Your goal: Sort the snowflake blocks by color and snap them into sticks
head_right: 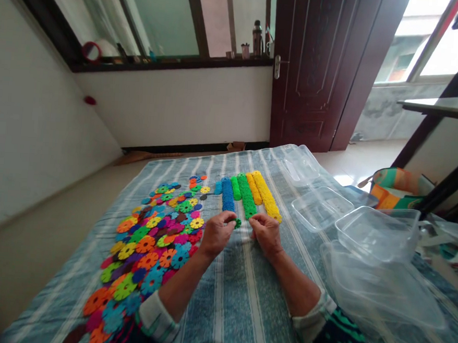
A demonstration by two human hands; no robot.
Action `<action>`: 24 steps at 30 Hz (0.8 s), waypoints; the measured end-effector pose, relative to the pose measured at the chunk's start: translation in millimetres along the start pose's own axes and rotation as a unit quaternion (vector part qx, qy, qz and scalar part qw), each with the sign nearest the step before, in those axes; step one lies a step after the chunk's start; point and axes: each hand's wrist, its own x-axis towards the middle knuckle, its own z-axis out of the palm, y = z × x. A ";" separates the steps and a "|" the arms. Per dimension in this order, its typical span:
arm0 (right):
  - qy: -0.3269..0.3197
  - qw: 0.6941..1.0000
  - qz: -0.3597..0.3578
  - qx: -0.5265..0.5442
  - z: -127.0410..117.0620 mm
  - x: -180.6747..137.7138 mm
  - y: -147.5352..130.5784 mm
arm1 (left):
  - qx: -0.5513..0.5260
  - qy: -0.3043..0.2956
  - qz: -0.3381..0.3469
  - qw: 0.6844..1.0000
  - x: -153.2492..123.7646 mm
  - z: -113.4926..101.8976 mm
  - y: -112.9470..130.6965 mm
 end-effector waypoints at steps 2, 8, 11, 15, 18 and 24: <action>0.023 0.999 0.020 0.041 -0.4 0.4 -1.7 | -0.015 -0.006 0.001 1.000 13.3 19.3 2.6; 0.048 0.995 0.025 0.087 0.0 4.5 -0.5 | 0.002 -0.024 0.017 1.000 35.5 49.4 4.7; 0.047 0.994 0.021 0.096 0.0 5.1 -0.3 | 0.065 -0.031 0.058 0.996 38.3 52.4 6.4; 0.046 0.994 0.026 0.100 -0.2 4.9 -0.7 | 0.137 -0.006 0.113 0.984 33.3 49.1 8.3; 0.046 0.994 0.031 0.091 0.5 4.7 -1.1 | 0.163 0.017 0.076 0.984 23.5 45.3 7.7; 0.038 0.998 0.024 0.051 1.6 3.2 0.2 | 0.166 -0.010 -0.004 0.986 12.8 47.9 1.5</action>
